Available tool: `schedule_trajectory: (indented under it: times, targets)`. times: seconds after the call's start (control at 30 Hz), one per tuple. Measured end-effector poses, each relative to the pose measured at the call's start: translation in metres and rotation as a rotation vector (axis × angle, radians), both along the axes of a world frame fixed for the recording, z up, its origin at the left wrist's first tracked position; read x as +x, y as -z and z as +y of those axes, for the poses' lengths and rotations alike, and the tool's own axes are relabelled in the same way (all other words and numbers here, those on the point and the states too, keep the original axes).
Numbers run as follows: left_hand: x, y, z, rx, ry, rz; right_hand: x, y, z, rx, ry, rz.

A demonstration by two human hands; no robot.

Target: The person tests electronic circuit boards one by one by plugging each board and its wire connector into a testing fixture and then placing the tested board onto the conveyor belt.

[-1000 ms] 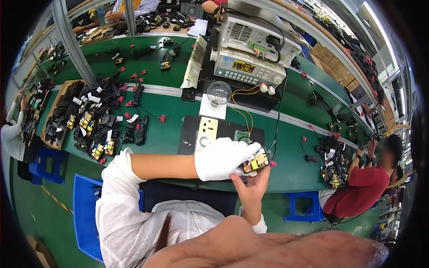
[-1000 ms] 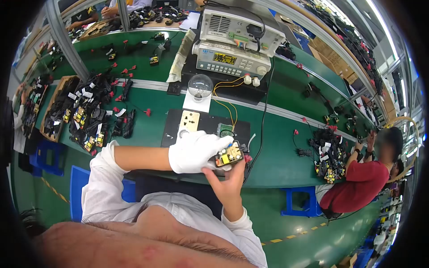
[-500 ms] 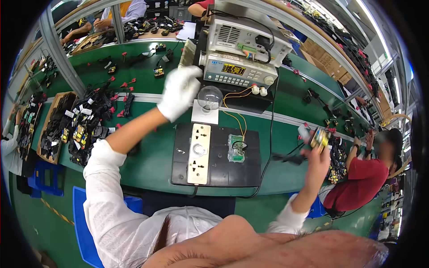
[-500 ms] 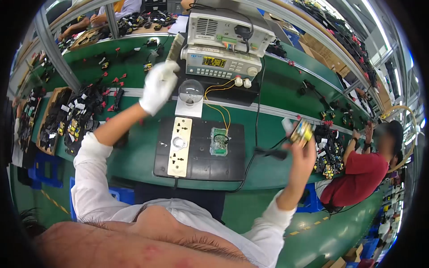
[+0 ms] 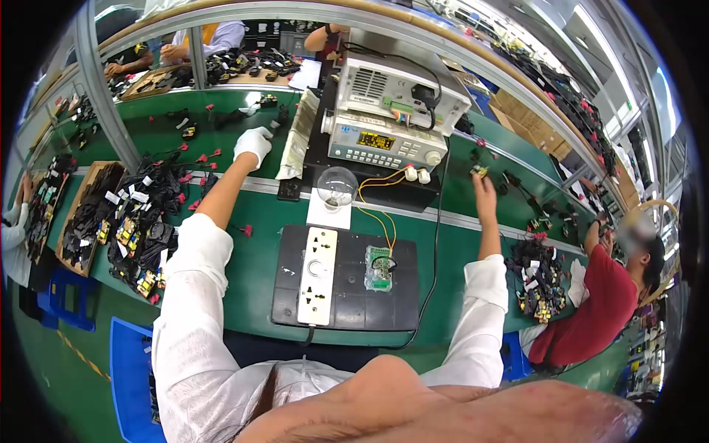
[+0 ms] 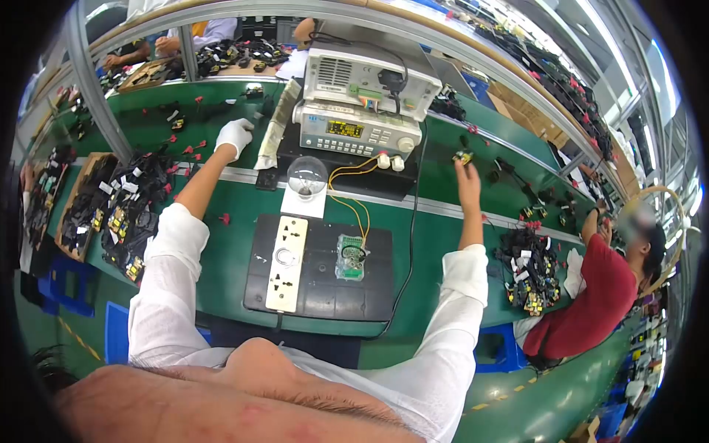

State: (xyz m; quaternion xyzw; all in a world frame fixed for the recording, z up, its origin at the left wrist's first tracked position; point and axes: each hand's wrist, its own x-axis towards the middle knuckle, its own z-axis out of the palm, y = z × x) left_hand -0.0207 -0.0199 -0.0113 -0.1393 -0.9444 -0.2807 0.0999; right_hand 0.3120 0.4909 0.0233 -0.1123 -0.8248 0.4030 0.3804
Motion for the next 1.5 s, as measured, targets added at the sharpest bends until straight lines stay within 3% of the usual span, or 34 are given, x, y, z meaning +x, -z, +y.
schedule_trajectory:
  times: [0.07, 0.13, 0.17, 0.27, 0.3, 0.37, 0.4, 0.47, 0.5, 0.57, 0.6, 0.67, 0.73, 0.77, 0.8, 0.87, 0.9, 0.97, 1.0, 1.1, 1.17, 1.23, 1.33, 1.37, 1.47, 1.5]
  targets:
    - [0.001, -0.01, -0.011, 0.485, 0.122, -0.15, -0.007, 0.028, -0.008, -0.01, 0.112, -0.24]
    - [0.022, -0.045, -0.024, 0.776, 0.157, -0.188, -0.007, 0.047, -0.022, 0.302, 0.213, -0.39]
    - [0.039, -0.06, -0.032, 0.745, 0.248, 0.054, -0.003, 0.05, -0.031, 0.53, 0.275, -0.469]
    - [0.108, -0.124, -0.051, 0.707, 0.374, 0.117, 0.002, 0.077, -0.023, 0.744, 0.467, -0.387]
    - [0.136, -0.145, -0.056, 0.691, 0.423, 0.163, 0.012, 0.046, -0.046, 0.565, 0.472, -0.676]
    - [0.18, -0.169, -0.062, 0.754, 0.553, 0.259, 0.017, 0.038, -0.049, 0.427, 0.422, -0.369]
    - [0.204, -0.184, -0.07, 0.832, 0.544, 0.054, 0.022, 0.02, -0.067, 0.383, 0.308, -0.165]
    - [0.232, -0.199, -0.07, 0.844, 0.898, 0.369, 0.046, -0.042, -0.15, 0.459, 0.139, -0.013]
    - [0.259, -0.21, -0.07, 0.921, 0.828, 0.167, 0.059, -0.06, -0.183, 0.42, -0.063, 0.027]
    - [0.283, -0.219, -0.055, 1.034, 0.945, 0.145, 0.073, -0.066, -0.246, 0.203, -0.564, 0.123]
    - [0.3, -0.229, -0.057, 0.843, 0.839, -0.099, 0.088, -0.059, -0.291, -0.267, -0.861, 0.098]
    - [0.309, -0.219, -0.035, 1.125, 0.975, -0.105, 0.116, -0.045, -0.345, -0.824, -1.338, -0.143]
    - [0.315, -0.221, -0.034, 1.058, 0.989, -0.335, 0.154, -0.051, -0.369, -1.156, -1.621, -0.409]
    - [0.317, -0.223, -0.036, 1.021, 0.924, -0.505, 0.17, -0.046, -0.365, -1.152, -1.637, -0.526]
    - [0.309, -0.206, -0.037, 0.98, 0.968, -0.436, 0.183, -0.041, -0.353, -1.15, -1.652, -0.641]
    - [0.306, -0.19, -0.044, 1.051, 0.975, -0.538, 0.204, -0.042, -0.322, -0.904, -1.348, -0.833]
    - [0.305, -0.183, -0.049, 1.105, 0.926, -0.718, 0.215, -0.044, -0.313, -0.861, -1.098, -0.707]
    - [0.298, -0.15, -0.049, 1.17, 0.959, -0.591, 0.232, -0.031, -0.3, -0.894, -0.544, -0.315]
    - [0.297, -0.144, -0.054, 1.196, 0.865, -0.744, 0.236, -0.038, -0.291, -0.85, -0.423, -0.252]
    - [0.299, -0.105, -0.046, 0.878, 0.888, -0.416, 0.252, -0.045, -0.265, -0.825, -0.158, -0.023]
    - [0.305, -0.074, -0.037, 0.84, 0.901, -0.403, 0.263, -0.037, -0.243, -0.881, -0.377, 0.229]
    - [0.308, -0.052, -0.032, 0.604, 0.924, -0.326, 0.262, -0.044, -0.238, -0.953, -0.62, 0.409]
    - [0.309, -0.055, -0.021, 0.279, 1.066, 0.242, 0.249, -0.063, -0.248, -0.859, -0.573, 0.368]
    - [0.305, -0.043, -0.021, 0.35, 1.042, 0.231, 0.245, -0.063, -0.249, -0.83, -0.517, 0.341]
    - [0.31, -0.042, -0.021, 0.235, 0.731, 0.03, 0.233, -0.06, -0.25, -0.69, -0.402, 0.276]
    - [0.307, -0.036, -0.025, 0.206, 0.756, 0.095, 0.231, -0.057, -0.249, -0.641, -0.405, 0.26]
